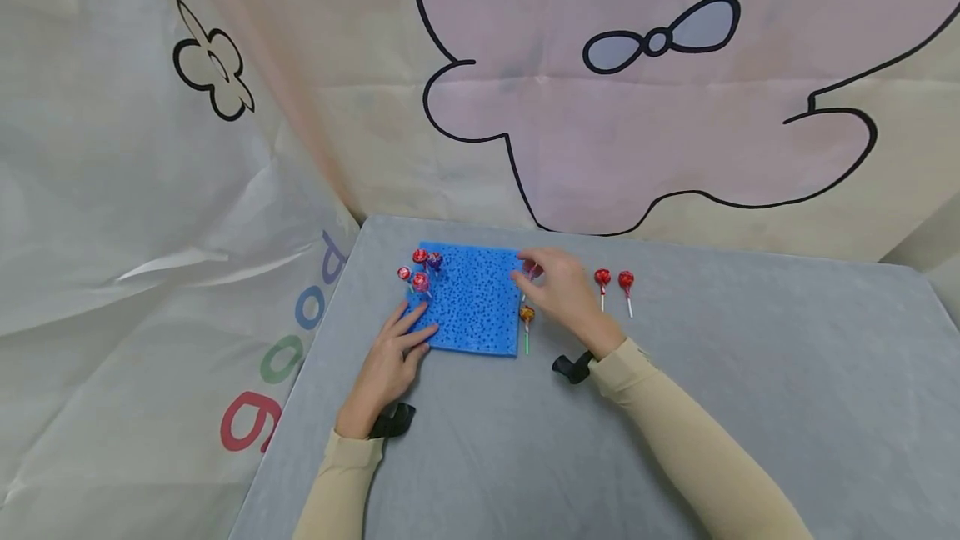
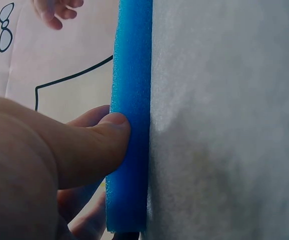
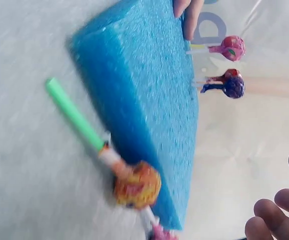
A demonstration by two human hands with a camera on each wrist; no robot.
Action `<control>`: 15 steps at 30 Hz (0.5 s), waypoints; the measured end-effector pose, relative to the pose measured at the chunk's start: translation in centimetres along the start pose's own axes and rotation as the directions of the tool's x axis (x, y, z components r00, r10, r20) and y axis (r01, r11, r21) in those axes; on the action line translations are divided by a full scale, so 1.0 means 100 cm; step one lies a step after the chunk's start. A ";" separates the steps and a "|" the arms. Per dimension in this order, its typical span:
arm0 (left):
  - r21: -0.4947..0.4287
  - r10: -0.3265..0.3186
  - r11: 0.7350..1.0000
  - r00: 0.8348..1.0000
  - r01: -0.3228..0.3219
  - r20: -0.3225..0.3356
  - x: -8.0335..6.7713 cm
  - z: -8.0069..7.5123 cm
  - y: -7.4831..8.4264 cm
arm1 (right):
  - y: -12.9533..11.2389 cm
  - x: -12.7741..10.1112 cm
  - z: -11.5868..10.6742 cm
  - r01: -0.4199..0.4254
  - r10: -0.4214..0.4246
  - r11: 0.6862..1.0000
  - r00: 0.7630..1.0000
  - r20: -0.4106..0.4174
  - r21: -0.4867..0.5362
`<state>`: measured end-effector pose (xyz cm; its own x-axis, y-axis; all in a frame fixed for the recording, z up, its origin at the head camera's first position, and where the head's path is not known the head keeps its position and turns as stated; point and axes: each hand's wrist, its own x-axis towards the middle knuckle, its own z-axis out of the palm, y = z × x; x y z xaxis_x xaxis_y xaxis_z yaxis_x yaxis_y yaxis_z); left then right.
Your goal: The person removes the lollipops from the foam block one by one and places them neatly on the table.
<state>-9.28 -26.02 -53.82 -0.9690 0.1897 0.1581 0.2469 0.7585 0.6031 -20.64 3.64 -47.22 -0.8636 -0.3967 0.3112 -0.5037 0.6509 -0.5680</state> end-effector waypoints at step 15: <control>-0.002 0.020 1.000 1.000 -0.020 -0.009 0.000 -0.002 -0.001 | -0.042 0.017 0.040 0.005 -0.013 0.997 0.993 0.119 0.072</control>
<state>-9.31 -26.22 -53.73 -0.9638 0.1992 0.1773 0.2664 0.7532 0.6015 -19.87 -2.32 -47.40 -0.8480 -0.4795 0.2257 -0.5048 0.6010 -0.6197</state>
